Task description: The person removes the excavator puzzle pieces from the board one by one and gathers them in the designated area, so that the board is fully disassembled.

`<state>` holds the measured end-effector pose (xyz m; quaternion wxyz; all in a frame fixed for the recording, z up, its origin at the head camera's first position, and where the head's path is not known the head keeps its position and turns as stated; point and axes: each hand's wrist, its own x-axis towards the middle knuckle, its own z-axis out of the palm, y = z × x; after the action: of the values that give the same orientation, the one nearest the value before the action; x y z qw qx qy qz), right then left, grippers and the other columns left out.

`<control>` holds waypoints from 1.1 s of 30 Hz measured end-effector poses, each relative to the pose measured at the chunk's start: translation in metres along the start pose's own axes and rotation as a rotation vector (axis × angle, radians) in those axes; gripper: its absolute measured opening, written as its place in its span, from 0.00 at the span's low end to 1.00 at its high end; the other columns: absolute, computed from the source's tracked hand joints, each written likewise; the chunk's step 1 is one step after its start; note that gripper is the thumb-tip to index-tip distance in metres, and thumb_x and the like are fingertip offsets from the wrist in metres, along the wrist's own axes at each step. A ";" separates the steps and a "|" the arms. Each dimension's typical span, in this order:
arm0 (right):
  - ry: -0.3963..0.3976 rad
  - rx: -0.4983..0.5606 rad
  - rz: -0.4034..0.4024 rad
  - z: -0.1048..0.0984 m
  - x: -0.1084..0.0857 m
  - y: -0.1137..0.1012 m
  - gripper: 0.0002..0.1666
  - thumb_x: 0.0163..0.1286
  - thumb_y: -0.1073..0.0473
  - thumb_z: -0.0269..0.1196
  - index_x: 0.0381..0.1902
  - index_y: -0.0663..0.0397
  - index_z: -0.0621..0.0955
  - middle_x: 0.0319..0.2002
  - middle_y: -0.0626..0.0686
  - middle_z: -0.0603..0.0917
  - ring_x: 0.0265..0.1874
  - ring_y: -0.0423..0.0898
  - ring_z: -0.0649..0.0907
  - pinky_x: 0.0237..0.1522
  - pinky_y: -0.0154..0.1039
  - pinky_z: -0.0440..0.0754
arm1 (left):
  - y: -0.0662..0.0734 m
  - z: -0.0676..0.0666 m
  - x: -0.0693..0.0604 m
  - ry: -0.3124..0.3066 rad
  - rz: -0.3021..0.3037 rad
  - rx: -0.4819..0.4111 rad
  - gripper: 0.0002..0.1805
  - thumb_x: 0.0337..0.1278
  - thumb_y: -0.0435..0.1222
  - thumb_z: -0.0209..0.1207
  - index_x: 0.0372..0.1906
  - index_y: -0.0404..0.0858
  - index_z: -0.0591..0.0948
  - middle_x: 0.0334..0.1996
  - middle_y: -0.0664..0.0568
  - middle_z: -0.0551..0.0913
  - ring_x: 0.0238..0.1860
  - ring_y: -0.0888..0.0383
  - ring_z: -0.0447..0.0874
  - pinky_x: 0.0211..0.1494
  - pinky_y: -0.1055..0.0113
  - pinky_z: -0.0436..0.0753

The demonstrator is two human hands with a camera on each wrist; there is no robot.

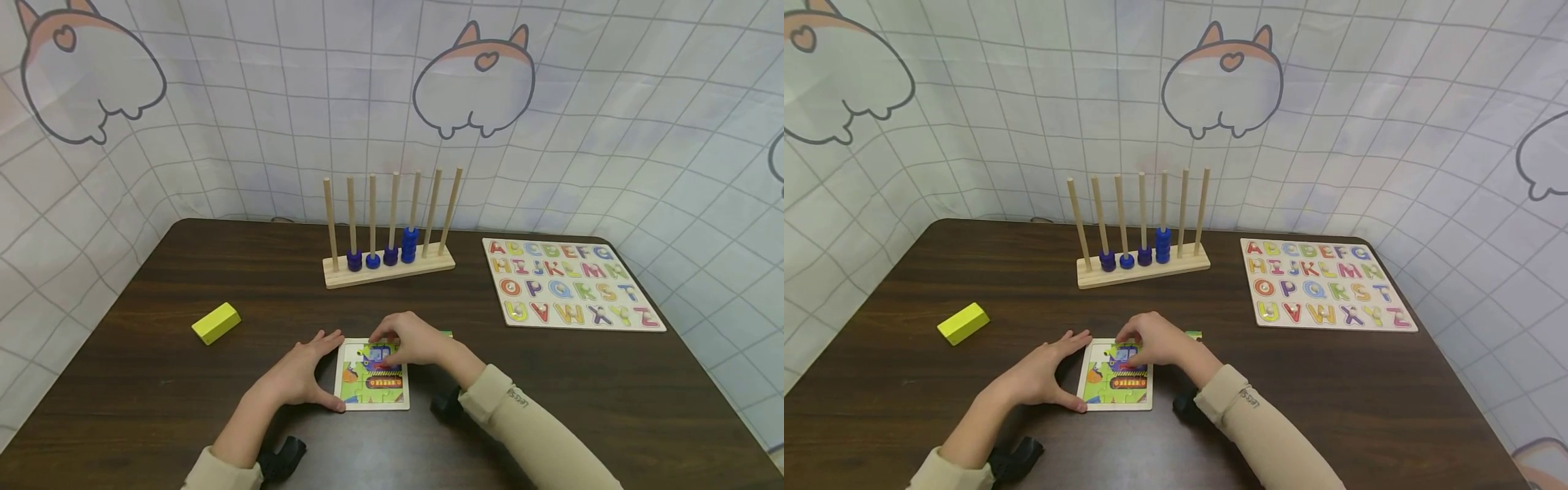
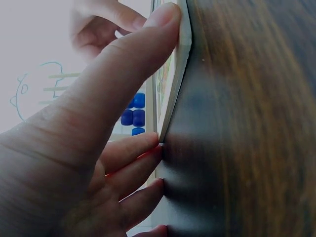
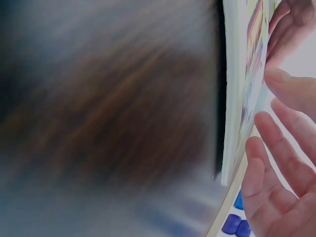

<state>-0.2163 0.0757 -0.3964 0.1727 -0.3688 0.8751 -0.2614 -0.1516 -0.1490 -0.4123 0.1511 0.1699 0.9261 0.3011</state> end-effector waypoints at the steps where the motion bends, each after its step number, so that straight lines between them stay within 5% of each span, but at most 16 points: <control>1: -0.005 -0.005 0.003 0.000 0.001 -0.001 0.19 0.52 0.59 0.71 0.43 0.55 0.83 0.39 0.49 0.81 0.35 0.45 0.76 0.38 0.32 0.75 | 0.000 0.000 0.000 0.001 0.001 0.000 0.57 0.22 0.53 0.75 0.66 0.35 0.64 0.67 0.46 0.60 0.69 0.45 0.48 0.65 0.40 0.48; 25: -0.135 -0.234 -0.033 0.002 0.015 -0.016 0.20 0.56 0.59 0.68 0.48 0.48 0.82 0.46 0.48 0.76 0.43 0.43 0.73 0.48 0.37 0.72 | -0.002 0.001 -0.001 0.013 0.026 -0.009 0.58 0.22 0.53 0.75 0.66 0.34 0.64 0.67 0.45 0.60 0.69 0.44 0.49 0.63 0.38 0.48; 33: -0.139 -0.249 -0.009 0.002 0.017 -0.020 0.19 0.55 0.63 0.68 0.46 0.47 0.82 0.42 0.48 0.76 0.40 0.43 0.74 0.46 0.35 0.73 | -0.002 0.001 0.000 0.015 0.032 -0.017 0.58 0.22 0.53 0.75 0.66 0.34 0.63 0.67 0.45 0.60 0.69 0.44 0.49 0.63 0.37 0.48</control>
<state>-0.2157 0.0512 -0.3883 0.1847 -0.4083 0.8851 -0.1255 -0.1520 -0.1500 -0.4149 0.1409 0.1811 0.9218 0.3123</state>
